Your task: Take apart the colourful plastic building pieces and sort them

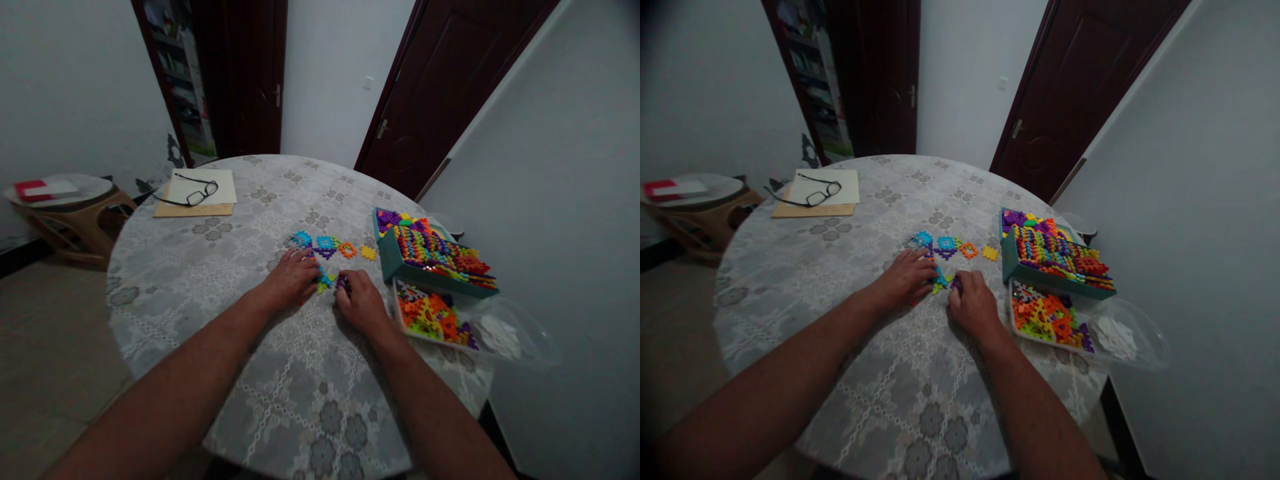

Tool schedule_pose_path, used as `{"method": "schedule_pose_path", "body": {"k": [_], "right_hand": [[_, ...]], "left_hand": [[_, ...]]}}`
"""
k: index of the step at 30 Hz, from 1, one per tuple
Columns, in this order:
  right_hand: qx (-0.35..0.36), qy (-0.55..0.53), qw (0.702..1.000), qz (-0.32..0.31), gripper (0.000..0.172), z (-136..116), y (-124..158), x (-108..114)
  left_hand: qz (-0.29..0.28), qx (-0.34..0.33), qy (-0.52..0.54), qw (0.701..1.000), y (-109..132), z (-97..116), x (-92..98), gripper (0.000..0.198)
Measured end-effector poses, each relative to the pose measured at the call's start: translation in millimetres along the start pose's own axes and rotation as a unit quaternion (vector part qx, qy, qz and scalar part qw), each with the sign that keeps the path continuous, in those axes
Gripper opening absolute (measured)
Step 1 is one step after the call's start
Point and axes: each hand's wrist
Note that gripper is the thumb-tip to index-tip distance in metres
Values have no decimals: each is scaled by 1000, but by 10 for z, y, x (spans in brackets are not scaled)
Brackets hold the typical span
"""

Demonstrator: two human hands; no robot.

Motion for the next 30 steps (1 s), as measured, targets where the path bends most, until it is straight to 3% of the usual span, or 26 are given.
{"method": "schedule_pose_path", "body": {"k": [5, 9, 16, 22, 27, 30], "right_hand": [[25, -132, 987, 94, 33, 74, -14, -70], [70, -162, 981, 79, 29, 42, -26, -74], [104, -231, 966, 58, 30, -41, -6, 29], [29, -225, 972, 53, 27, -91, -14, 33], [-88, -207, 969, 102, 34, -9, -30, 96], [-132, -189, 966, 119, 34, 53, -38, 143]], "left_hand": [[-1, -41, 3, 999, 1, 92, 19, 16], [1, -62, -4, 998, -32, 166, 7, 14], [35, -17, 36, 999, -46, 140, -57, 15], [52, -7, 87, 995, -6, 184, -25, 20], [46, -6, 63, 997, 48, 70, 208, 19], [10, -7, 19, 1000, 99, 6, 308, 27]]}}
Point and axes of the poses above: each hand's wrist, its own y-axis away from the middle knuckle, its own x-axis out of the back of the hand, z = x × y, and after that the axes turned 10 degrees about x, right-handed
